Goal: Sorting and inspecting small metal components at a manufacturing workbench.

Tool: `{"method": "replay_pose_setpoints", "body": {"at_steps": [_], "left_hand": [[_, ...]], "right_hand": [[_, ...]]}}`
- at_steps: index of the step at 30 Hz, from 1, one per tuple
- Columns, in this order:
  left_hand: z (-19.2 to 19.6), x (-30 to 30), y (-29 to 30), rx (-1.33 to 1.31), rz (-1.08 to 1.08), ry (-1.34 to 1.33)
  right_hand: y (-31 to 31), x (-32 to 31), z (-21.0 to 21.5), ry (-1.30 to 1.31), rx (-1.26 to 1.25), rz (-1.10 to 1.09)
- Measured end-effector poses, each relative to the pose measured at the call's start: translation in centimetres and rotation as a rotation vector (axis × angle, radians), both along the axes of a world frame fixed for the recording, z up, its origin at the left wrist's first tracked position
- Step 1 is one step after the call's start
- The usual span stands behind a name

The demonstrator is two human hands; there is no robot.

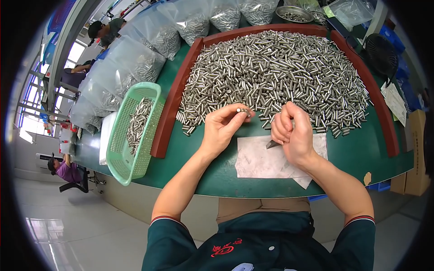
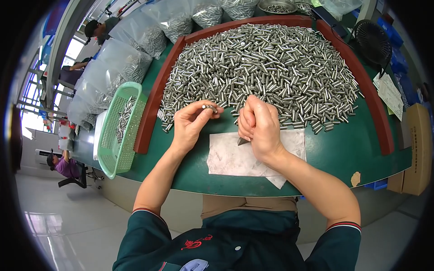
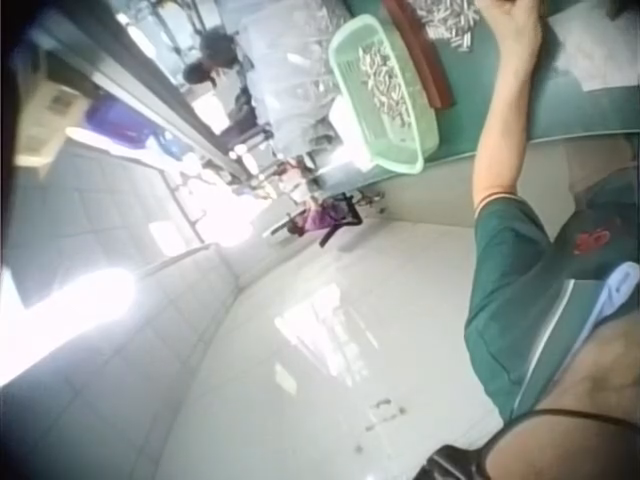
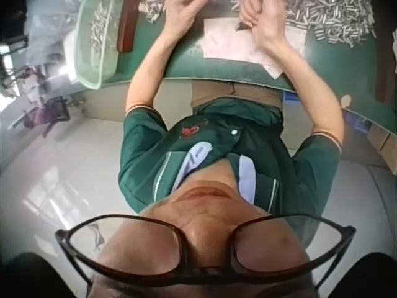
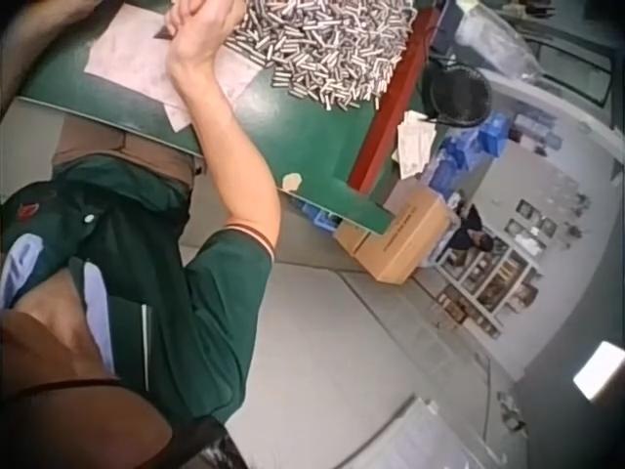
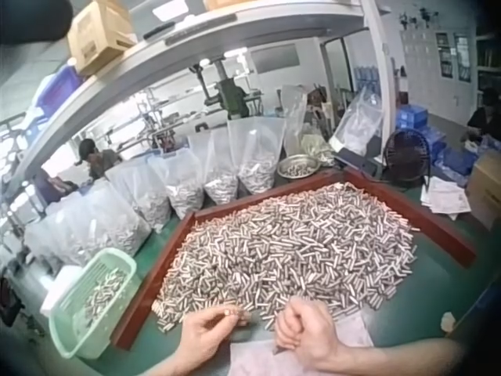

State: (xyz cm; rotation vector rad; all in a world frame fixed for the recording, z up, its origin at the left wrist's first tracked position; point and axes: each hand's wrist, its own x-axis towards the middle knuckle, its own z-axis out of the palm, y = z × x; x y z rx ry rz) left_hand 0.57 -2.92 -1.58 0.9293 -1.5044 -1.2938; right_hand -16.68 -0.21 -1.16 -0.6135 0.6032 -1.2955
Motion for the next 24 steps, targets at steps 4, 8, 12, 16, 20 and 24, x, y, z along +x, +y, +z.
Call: {"method": "replay_pose_setpoints", "body": {"at_steps": [4, 8, 12, 16, 20, 24], "left_hand": [[0.4, 0.6, 0.3, 0.409, -0.047, 0.258], [0.8, 0.9, 0.3, 0.68, -0.095, 0.356], [0.8, 1.4, 0.1, 0.788, -0.171, 0.429], [0.9, 1.5, 0.0, 0.862, -0.199, 0.495], [1.1, 1.7, 0.1, 0.889, -0.211, 0.517], [0.8, 1.5, 0.1, 0.923, -0.229, 0.55]], "right_hand": [[0.0, 0.0, -0.2, 0.002, 0.001, -0.003], [-0.1, 0.1, -0.1, 0.003, 0.012, -0.016], [-0.3, 0.2, 0.0, 0.012, 0.03, -0.027], [-0.4, 0.2, 0.0, -0.004, 0.052, -0.031], [-0.3, 0.2, 0.3, 0.019, 0.055, -0.029], [-0.3, 0.1, 0.0, 0.01, 0.064, -0.031]]}}
